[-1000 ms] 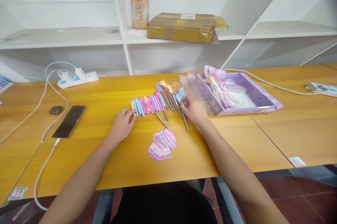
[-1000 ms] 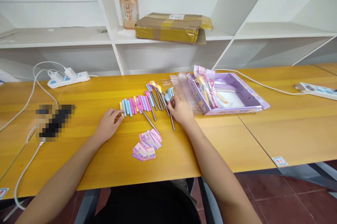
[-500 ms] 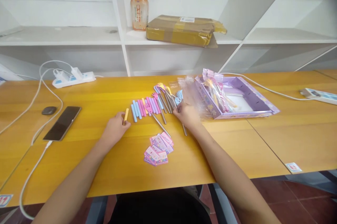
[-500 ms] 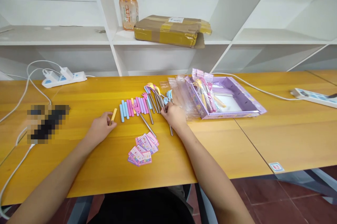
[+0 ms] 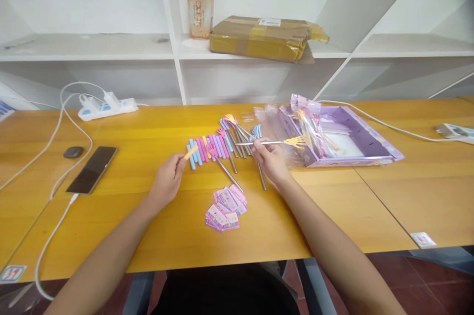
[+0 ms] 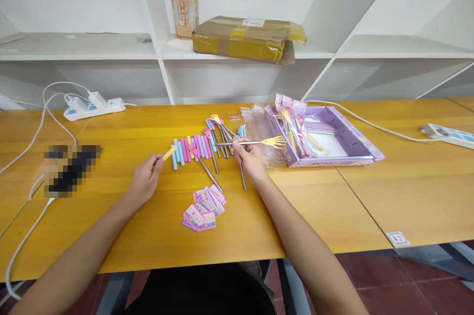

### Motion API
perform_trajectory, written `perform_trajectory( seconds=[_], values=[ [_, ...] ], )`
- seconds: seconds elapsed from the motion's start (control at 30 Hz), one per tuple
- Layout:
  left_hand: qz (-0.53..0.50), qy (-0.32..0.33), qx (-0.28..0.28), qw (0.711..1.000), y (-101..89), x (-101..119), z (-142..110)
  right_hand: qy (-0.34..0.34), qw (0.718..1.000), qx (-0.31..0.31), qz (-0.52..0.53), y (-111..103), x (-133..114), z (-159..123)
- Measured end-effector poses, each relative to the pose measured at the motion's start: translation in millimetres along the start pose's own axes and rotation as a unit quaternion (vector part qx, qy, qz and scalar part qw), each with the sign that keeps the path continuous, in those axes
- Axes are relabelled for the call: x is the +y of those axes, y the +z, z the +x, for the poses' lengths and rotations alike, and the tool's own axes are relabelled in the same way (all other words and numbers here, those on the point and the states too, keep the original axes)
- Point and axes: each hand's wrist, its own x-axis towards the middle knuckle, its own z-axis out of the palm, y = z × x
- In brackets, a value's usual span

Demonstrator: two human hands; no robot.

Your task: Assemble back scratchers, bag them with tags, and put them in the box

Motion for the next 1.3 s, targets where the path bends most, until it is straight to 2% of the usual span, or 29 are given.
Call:
perform_trajectory(
  seconds=[0.13, 0.33, 0.43, 1.3],
  values=[
    [-0.024, 0.084, -0.073, 0.993, 9.0, 5.3, -7.0, 0.028, 0.995, -0.080, 0.049, 6.7, -6.0, -11.5],
    [-0.054, 0.107, -0.121, 0.985, 18.1, 10.0, -14.6, 0.065, 0.975, -0.183, 0.105, 13.2, -4.2, -26.9],
    [-0.057, 0.106, -0.130, 0.984, 18.0, 11.8, -16.1, 0.064, 0.971, -0.207, 0.104, 15.1, -1.0, -28.2],
    [-0.055, 0.118, -0.101, 0.986, 26.2, 12.1, -28.3, 0.029, 0.978, -0.202, 0.049, 20.1, -5.3, -33.3]
  ],
)
